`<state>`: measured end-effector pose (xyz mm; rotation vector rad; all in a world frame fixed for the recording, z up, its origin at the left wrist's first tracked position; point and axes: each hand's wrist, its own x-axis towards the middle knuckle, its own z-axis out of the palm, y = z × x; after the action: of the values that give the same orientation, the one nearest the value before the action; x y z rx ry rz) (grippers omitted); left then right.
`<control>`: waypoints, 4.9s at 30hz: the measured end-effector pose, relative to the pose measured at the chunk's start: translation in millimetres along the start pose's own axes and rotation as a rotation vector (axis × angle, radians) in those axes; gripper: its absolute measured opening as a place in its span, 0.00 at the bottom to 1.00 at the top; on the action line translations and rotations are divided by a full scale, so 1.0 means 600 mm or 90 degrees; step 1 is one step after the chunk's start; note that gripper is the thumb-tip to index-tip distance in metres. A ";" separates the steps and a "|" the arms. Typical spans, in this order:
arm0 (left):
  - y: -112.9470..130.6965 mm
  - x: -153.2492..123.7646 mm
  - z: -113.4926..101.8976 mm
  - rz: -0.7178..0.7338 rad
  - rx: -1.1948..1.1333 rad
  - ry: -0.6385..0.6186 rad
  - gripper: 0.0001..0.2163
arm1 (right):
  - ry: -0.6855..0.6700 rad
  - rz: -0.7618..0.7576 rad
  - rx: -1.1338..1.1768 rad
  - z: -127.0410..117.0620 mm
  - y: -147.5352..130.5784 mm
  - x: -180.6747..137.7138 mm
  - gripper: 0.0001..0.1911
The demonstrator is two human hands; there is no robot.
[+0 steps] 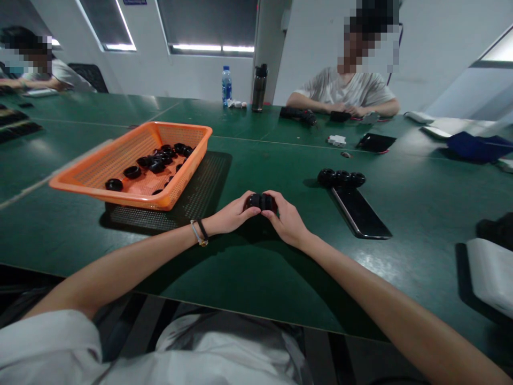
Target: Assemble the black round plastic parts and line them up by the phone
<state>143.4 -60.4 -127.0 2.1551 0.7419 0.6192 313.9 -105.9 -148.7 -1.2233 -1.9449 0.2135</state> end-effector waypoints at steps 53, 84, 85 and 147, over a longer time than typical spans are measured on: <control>0.006 -0.007 0.015 -0.057 -0.160 0.033 0.09 | 0.010 0.026 0.026 -0.001 -0.014 -0.002 0.23; 0.002 -0.002 0.011 -0.001 -0.030 0.045 0.13 | 0.012 0.102 0.087 -0.003 -0.026 0.004 0.20; 0.003 -0.001 0.011 0.000 -0.029 0.030 0.12 | 0.017 0.084 0.069 -0.004 -0.024 0.006 0.20; 0.020 -0.019 0.018 0.032 -0.056 0.057 0.13 | 0.046 0.059 0.097 0.003 -0.040 -0.007 0.22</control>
<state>145.6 -79.9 -125.8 2.0812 0.6956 0.7649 297.3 -121.0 -139.4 -1.2058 -1.7776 0.3535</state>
